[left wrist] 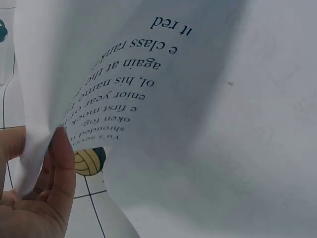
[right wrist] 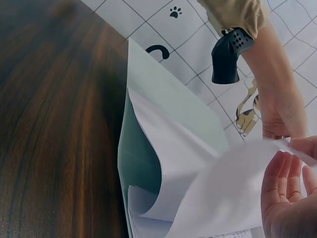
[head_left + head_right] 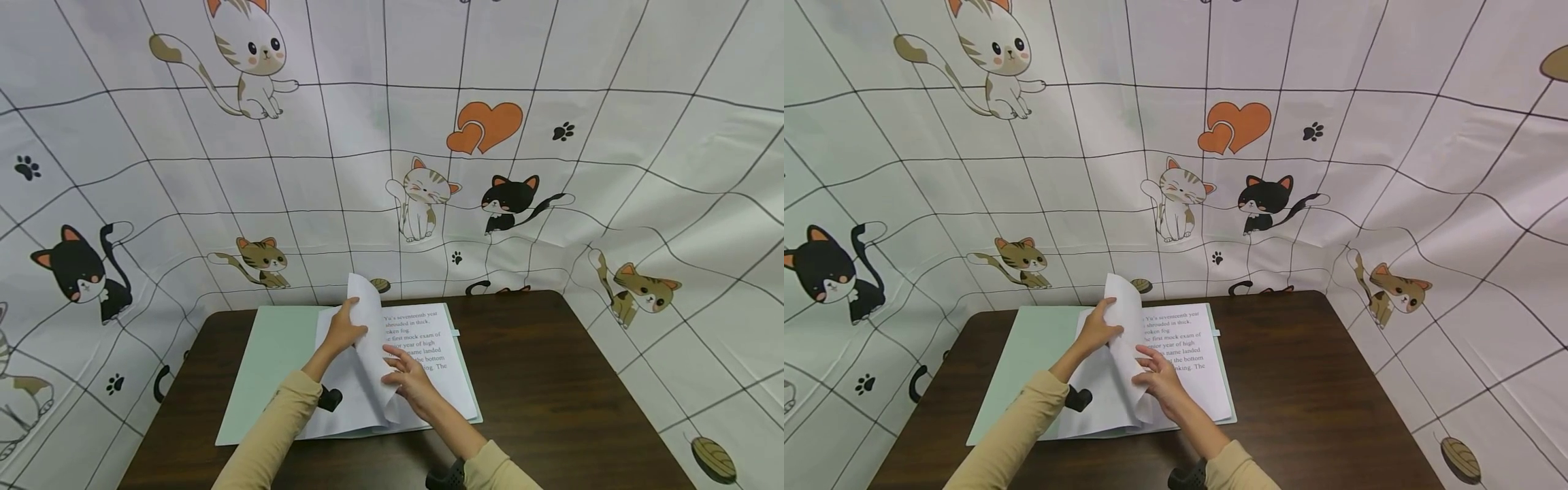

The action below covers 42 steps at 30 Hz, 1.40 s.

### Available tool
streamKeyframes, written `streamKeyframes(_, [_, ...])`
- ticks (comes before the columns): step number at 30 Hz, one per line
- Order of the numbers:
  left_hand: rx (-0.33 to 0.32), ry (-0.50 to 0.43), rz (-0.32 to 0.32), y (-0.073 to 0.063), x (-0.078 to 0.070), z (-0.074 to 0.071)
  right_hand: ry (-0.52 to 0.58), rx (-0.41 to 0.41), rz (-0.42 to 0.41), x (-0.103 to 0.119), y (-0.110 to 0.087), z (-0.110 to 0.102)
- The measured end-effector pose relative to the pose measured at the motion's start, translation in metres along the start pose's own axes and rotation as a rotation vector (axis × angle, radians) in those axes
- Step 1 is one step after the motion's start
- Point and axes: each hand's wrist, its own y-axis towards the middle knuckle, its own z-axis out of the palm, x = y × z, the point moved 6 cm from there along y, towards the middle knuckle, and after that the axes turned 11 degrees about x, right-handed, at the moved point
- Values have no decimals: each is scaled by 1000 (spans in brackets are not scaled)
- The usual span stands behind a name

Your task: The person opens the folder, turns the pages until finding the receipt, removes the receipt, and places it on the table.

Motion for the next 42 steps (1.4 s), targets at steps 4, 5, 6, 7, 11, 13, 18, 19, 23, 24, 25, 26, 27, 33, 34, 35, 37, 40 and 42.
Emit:
streamKeyframes(4, [4, 41, -1, -2, 1, -6, 18, 0, 0, 2, 0, -2])
streamKeyframes(5, [5, 57, 0, -2, 1, -8, 27, 2, -3, 3, 1, -2])
streamKeyframes(6, [9, 65, -2, -3, 1, -10, 36, 2, -6, 3, 1, -3])
streamKeyframes(7, [12, 75, -2, -3, 1, -12, 40, 2, -11, 4, 1, -4])
streamKeyframes(11, [32, 83, -27, -4, 4, -18, 35, -16, -14, 6, 1, -10])
streamKeyframes(13, [43, 79, -47, -4, 7, -19, 28, -27, -11, 6, 1, -14])
streamKeyframes(18, [49, 77, -69, -7, 15, -21, 25, -57, -12, 5, 0, -22])
streamKeyframes(19, [47, 78, -64, -8, 16, -21, 22, -63, -14, 4, 0, -23])
streamKeyframes(23, [31, 76, -47, -13, 21, -24, 14, -82, -20, 3, 0, -30])
streamKeyframes(24, [29, 73, -48, -15, 23, -25, 7, -83, -22, 3, 0, -32])
streamKeyframes(25, [25, 76, -44, -17, 24, -26, 7, -86, -21, 2, 0, -34])
streamKeyframes(26, [22, 75, -46, -19, 26, -26, 5, -89, -20, 2, 0, -36])
streamKeyframes(27, [19, 74, -46, -21, 28, -27, 4, -93, -18, 2, 0, -37])
streamKeyframes(33, [3, 81, -32, -31, 37, -31, -11, -129, -7, -3, 0, -49])
streamKeyframes(34, [1, 90, -26, -32, 39, -31, -14, -133, -6, -4, 0, -51])
streamKeyframes(35, [-1, 103, -24, -33, 40, -32, -15, -138, -7, -4, 0, -52])
streamKeyframes(37, [3, 122, -26, -34, 44, -32, -21, -140, -8, -5, 0, -54])
streamKeyframes(40, [21, 164, -36, -35, 51, -31, -25, -143, -8, 0, -4, -55])
streamKeyframes(42, [41, 194, -48, -36, 55, -30, -32, -148, -6, 5, -7, -54])
